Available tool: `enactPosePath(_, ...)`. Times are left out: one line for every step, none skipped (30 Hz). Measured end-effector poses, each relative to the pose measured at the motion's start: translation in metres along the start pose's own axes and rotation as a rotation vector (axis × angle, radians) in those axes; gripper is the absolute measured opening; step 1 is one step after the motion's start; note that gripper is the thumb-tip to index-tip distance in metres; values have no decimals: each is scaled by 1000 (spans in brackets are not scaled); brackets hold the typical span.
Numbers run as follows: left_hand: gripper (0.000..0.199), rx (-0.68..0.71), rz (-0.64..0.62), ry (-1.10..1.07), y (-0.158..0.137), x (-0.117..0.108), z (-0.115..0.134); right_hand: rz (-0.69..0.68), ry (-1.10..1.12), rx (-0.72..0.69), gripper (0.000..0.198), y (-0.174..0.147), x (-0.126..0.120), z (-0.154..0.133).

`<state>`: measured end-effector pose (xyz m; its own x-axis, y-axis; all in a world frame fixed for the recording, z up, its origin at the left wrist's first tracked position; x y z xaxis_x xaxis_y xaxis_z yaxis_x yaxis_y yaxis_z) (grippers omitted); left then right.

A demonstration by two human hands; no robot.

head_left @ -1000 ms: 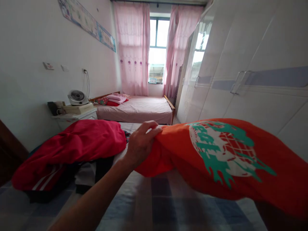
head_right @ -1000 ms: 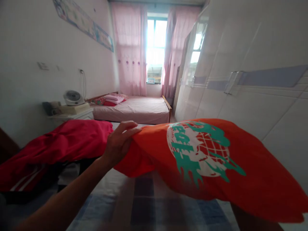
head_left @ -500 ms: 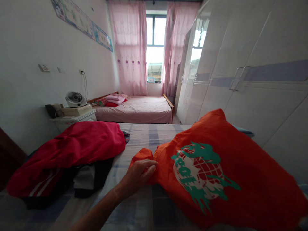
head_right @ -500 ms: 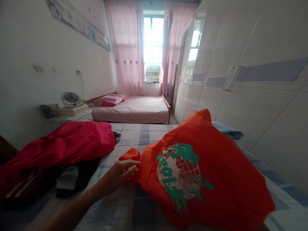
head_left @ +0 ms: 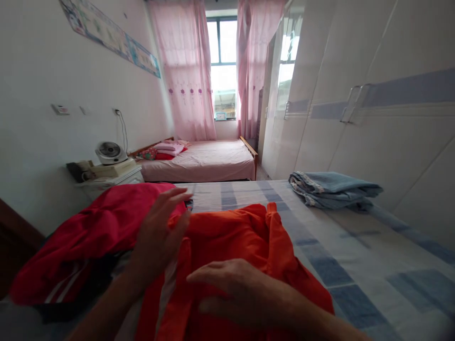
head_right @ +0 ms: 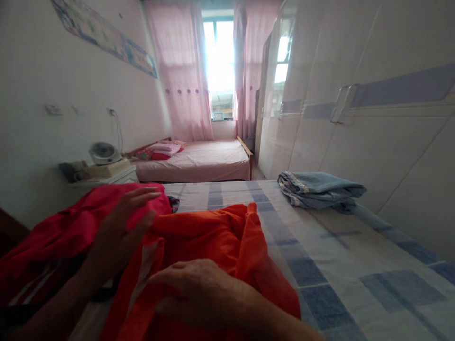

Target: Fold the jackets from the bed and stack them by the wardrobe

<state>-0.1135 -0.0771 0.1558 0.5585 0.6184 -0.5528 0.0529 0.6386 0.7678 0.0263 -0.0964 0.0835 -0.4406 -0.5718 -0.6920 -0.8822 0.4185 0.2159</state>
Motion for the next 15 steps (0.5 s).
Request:
enactPosePath(33,18,-113,14,-1,22,-6,102,1,32,39,-7,-15,4)
enactPosePath(36,10,-216,31,-2,45,-13,233,-33,94,37,-16,-35,13)
enactPosePath(39,-9,-307,45,-2,67,-21,376,-109,180,37,-27,-56,26)
enactPosePath(43,-32,-390,52,-2,88,-26,516,-218,281,39,-40,-78,43)
enactPosePath(46,-53,-464,55,-2,108,-30,632,-341,400,43,-55,-98,61)
enactPosePath(48,-69,-527,52,-1,125,-31,693,-448,523,50,-69,-113,81)
enactPosePath(51,-81,-578,44,1,141,-30,693,-494,657,61,-81,-123,103)
enactPosePath(53,-91,-615,31,2,155,-27,647,-478,791,71,-92,-126,125)
enactPosePath(54,-104,-639,18,4,166,-23,576,-419,892,78,-101,-124,145)
enactPosePath(53,-122,-654,6,5,176,-20,499,-330,951,79,-107,-117,160)
enactPosePath(48,-143,-660,-4,7,183,-17,429,-234,953,74,-109,-107,168)
enactPosePath(39,-166,-664,-17,9,188,-15,375,-142,912,64,-108,-97,171)
enactPosePath(31,-184,-664,-37,11,190,-13,340,-52,846,52,-105,-88,168)
enactPosePath(27,-196,-658,-66,14,188,-12,326,46,773,41,-101,-81,163)
enactPosePath(27,-201,-649,-100,19,182,-9,332,156,710,34,-97,-77,155)
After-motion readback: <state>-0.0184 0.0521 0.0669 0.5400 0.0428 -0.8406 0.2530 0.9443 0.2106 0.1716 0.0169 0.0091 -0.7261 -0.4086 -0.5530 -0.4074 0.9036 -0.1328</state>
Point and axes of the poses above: each hand's wrist, its own y-axis towards the middle knuckle, its own x-axis out of the palm, z = x × y, the point moved 7 cm from there along y, towards the middle knuckle, and after that the axes turned 1 degree about x, right-handed, at the moved point
